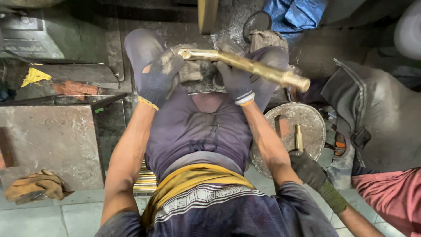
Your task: The person sits on the floor and uses a bench grinder to smooth the edges of brass-colored metal rods. They hold the rods with gloved hands, rotating them to grind different sections against the spinning wheel.
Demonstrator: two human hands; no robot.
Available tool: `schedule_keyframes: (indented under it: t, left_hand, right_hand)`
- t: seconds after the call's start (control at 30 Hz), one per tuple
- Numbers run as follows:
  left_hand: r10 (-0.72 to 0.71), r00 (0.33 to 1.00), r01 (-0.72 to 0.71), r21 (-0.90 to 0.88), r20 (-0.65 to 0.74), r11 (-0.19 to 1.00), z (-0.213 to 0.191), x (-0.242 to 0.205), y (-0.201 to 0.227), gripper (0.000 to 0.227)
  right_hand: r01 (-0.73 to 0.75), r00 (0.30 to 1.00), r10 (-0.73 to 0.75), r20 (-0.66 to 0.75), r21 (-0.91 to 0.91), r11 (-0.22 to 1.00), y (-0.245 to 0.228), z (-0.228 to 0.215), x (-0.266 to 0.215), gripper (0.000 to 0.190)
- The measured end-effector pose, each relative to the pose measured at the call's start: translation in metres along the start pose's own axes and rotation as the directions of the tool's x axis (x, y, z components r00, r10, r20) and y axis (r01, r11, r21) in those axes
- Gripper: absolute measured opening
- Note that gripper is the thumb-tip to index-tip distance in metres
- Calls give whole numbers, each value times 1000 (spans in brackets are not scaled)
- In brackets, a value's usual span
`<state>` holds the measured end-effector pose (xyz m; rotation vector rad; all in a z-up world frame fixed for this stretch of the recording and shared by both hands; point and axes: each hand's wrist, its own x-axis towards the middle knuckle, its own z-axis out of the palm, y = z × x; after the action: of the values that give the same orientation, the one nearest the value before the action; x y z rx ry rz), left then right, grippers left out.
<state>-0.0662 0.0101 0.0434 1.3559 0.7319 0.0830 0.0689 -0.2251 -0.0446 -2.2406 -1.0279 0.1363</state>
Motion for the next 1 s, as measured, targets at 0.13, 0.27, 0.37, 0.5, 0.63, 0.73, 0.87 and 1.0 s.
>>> schedule_keyframes:
  t: [0.13,0.27,0.37,0.5,0.63,0.73,0.87,1.0]
  left_hand:
    - [231,947,-226,-47,224,973,-14,32,-15,29]
    - [206,949,-227,67,237,972,-21,51,-24,30]
    - [57,969,-20,-155,241,988,-19,58,-28,30]
    - [143,972,-137,-43,187,990,-18,61,-34,30]
    - [235,965,-244,64,119,968,-11,65,-42,29]
    - [190,973,-184,-52,134,981,1,69,-48,26]
    - [252,959,-241,-93,127,966,19,76,-50,23]
    - [378,913,-391,73,152,917,37,78,-49,23]
  right_hand:
    - [-113,993,116,-15,112,987,12,6,21,34]
    - [111,992,-99,75,-182,977,32,20,34,27]
    - [158,983,-132,127,-225,962,49,34,39,23]
    - [104,992,-92,89,-132,986,58,46,42,23]
    - [27,999,-28,-43,-24,999,55,46,46,26]
    - [-90,996,90,24,34,995,54,37,49,26]
    - [0,999,-1,39,31,1000,54,14,51,21]
    - [-276,945,324,-33,448,850,47,-3,43,18]
